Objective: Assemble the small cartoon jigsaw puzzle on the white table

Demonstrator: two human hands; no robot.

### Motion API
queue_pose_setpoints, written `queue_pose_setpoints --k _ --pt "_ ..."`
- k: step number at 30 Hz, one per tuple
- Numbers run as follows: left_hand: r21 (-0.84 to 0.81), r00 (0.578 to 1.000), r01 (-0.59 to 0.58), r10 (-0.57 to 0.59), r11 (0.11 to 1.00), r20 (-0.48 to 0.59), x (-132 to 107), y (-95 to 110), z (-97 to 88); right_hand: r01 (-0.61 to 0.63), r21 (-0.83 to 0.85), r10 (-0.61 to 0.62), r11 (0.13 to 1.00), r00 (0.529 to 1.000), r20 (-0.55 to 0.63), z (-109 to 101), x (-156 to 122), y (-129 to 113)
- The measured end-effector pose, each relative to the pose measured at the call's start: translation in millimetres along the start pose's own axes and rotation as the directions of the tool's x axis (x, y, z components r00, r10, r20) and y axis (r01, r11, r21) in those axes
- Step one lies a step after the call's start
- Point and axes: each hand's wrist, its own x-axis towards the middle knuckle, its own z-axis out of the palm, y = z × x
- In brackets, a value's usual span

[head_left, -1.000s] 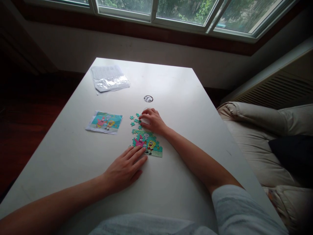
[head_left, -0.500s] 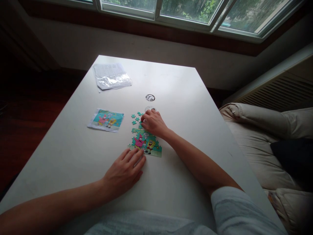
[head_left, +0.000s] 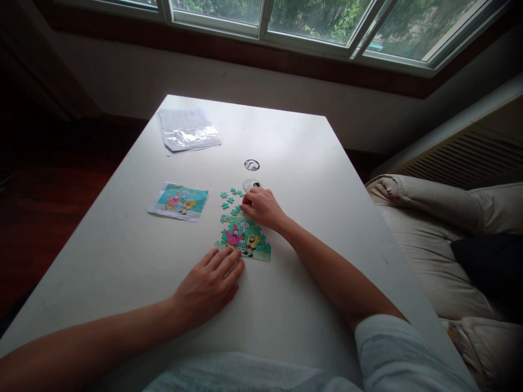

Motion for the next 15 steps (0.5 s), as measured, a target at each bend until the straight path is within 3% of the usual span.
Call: queue_pose_setpoints --k 7,15 --pt "-0.008 1.0 -0.003 0.003 1.0 -0.001 0.5 -2.0 -2.4 0.146 0.067 -0.148 0.987 0.988 0.041 -4.9 -3.3 5.0" --pt "-0.007 1.0 -0.001 0.001 1.0 0.009 -1.6 -3.1 0.9 0.074 -0.059 -0.073 0.996 0.997 0.022 0.3 -3.0 -3.4"
